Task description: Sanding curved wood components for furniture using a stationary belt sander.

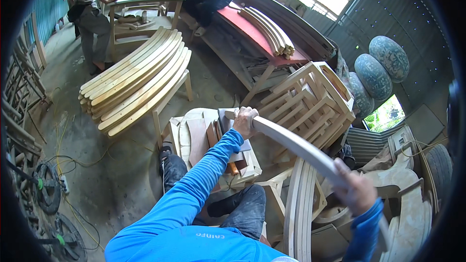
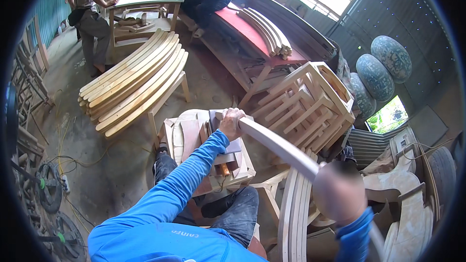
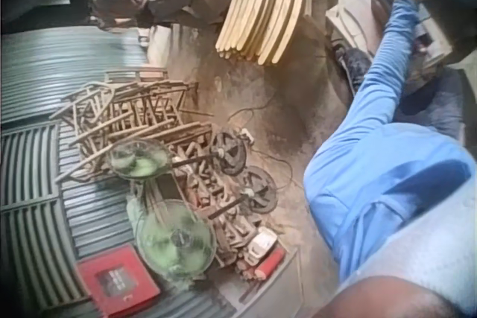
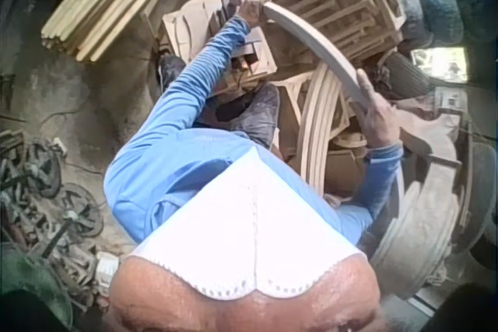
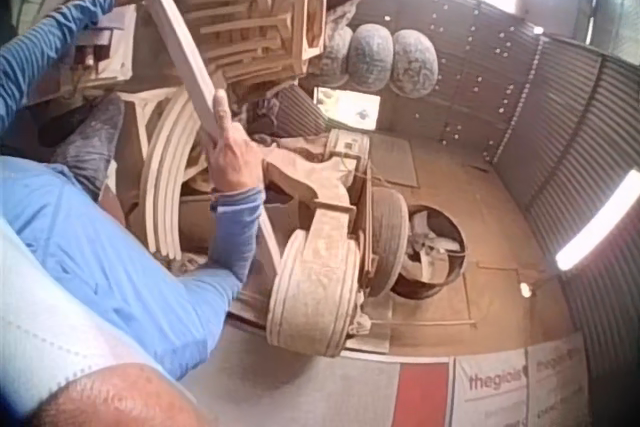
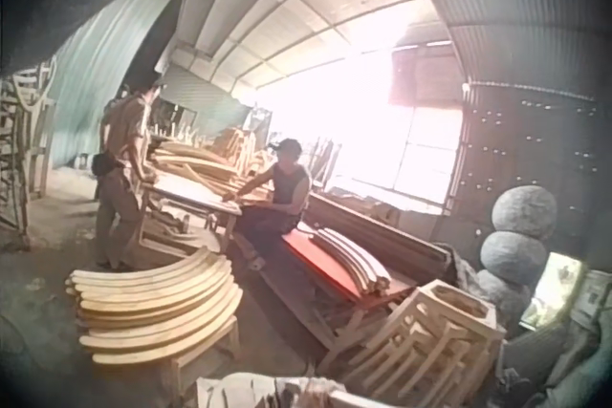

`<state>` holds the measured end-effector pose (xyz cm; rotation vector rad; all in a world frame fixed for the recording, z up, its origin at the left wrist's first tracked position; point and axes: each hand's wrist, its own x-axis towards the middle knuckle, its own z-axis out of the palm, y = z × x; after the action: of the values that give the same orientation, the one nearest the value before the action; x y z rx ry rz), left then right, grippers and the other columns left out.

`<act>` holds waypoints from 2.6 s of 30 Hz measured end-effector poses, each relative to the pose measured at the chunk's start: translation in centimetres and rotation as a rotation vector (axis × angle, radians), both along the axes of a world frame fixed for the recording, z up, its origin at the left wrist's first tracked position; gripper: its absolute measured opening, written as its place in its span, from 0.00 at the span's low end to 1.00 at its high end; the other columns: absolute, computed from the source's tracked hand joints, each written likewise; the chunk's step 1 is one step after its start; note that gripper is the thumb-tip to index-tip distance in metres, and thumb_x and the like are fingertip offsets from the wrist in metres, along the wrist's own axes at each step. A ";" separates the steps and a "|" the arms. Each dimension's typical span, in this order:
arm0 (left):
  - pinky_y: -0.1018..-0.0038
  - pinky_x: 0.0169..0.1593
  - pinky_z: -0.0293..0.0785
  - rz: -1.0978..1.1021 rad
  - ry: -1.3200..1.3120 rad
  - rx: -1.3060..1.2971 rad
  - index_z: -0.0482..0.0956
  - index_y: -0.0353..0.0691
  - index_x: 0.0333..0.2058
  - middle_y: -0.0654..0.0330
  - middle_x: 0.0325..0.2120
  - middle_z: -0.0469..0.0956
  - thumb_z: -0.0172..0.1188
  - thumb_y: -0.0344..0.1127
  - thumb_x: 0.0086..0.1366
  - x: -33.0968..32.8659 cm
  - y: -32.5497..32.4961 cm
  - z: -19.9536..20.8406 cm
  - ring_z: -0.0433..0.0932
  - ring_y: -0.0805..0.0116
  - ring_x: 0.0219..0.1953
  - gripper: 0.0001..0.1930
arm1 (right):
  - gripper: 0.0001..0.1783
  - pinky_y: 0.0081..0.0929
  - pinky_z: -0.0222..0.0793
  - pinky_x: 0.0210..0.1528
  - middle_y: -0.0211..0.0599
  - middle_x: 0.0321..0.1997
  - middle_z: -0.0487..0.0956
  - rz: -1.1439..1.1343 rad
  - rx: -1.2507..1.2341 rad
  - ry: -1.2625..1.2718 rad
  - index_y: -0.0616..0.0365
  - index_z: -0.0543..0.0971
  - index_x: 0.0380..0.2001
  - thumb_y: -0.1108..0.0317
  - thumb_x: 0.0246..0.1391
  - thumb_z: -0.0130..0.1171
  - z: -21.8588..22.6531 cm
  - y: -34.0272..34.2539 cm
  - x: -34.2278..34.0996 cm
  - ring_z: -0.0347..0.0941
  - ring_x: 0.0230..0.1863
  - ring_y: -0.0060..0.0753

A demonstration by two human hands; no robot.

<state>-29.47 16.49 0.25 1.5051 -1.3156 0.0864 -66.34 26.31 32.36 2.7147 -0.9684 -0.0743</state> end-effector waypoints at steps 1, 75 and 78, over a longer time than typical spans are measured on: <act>0.47 0.58 0.64 0.002 -0.006 0.001 0.79 0.48 0.38 0.55 0.40 0.77 0.76 0.37 0.44 0.2 -0.3 -0.7 0.74 0.48 0.52 0.21 | 0.49 0.46 0.76 0.33 0.45 0.30 0.80 -0.031 0.009 -0.028 0.32 0.66 0.73 0.61 0.47 0.75 -2.5 0.9 -1.0 0.81 0.29 0.51; 0.49 0.78 0.35 0.276 -0.072 0.747 0.51 0.34 0.74 0.47 0.77 0.46 0.48 0.54 0.65 8.6 -5.5 -6.0 0.38 0.52 0.80 0.44 | 0.23 0.54 0.76 0.39 0.58 0.39 0.82 -0.198 0.694 -0.675 0.50 0.72 0.54 0.69 0.55 0.65 -37.6 -5.9 4.6 0.79 0.41 0.68; 0.49 0.78 0.35 0.277 -0.097 0.811 0.51 0.36 0.75 0.49 0.77 0.45 0.48 0.54 0.66 12.2 -7.8 -6.2 0.38 0.54 0.80 0.44 | 0.24 0.56 0.75 0.40 0.56 0.41 0.82 -0.237 0.676 -0.636 0.50 0.71 0.56 0.69 0.55 0.64 -38.4 -6.8 7.3 0.79 0.41 0.68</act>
<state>-17.30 8.65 -5.99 2.3907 -1.2716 -0.2289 -59.00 19.54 -6.01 3.2876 -1.6936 0.5478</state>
